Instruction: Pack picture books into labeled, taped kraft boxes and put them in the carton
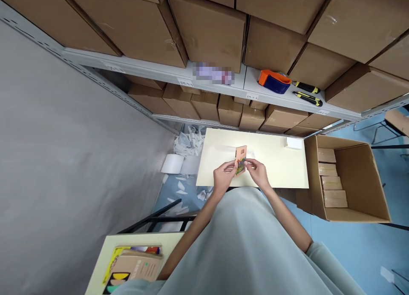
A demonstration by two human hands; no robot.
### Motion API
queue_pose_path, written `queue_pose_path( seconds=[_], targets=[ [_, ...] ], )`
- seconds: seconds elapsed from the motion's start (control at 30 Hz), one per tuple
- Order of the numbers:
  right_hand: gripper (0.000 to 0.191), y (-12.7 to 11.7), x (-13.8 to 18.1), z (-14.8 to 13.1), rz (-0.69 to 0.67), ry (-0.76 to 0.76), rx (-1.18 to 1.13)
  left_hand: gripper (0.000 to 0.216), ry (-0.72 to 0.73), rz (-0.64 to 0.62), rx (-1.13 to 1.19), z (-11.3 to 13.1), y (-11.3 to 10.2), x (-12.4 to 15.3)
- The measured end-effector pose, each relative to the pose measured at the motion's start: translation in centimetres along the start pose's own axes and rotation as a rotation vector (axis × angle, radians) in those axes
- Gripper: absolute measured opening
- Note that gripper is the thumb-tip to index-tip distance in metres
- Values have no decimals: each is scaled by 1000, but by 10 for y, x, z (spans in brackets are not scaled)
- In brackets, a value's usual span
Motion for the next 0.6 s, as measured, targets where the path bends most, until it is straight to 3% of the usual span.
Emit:
queue_pose_path(
  seconds=[0.13,0.23,0.37,0.5,0.6],
  targets=[
    [52,24,0,-2,-84,23,-151,21,188,-44,-104,19,11,3],
    [54,27,-6,-1,-73,47,-190,19,214,-93,-117,15,6,-5],
    [62,23,-18,-1,-118,59,-224,35,76,-36,-146,-17,-19,-24],
    [60,25,-29,4,-178,71,-222,47,-133,-126,4,-53,-34,-33],
    [62,33,-43,14,-162,155,-215,50,-180,-102,32,-68,-43,-37]
  ],
)
Point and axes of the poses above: each hand's wrist, its own x-axis away from the middle knuckle, its own y-axis out of the palm, z = x × y, the point moved 4 cm from there along -x, towards the middle knuckle, and after that the axes turned 14 degrees about y, right-handed, at the moved point
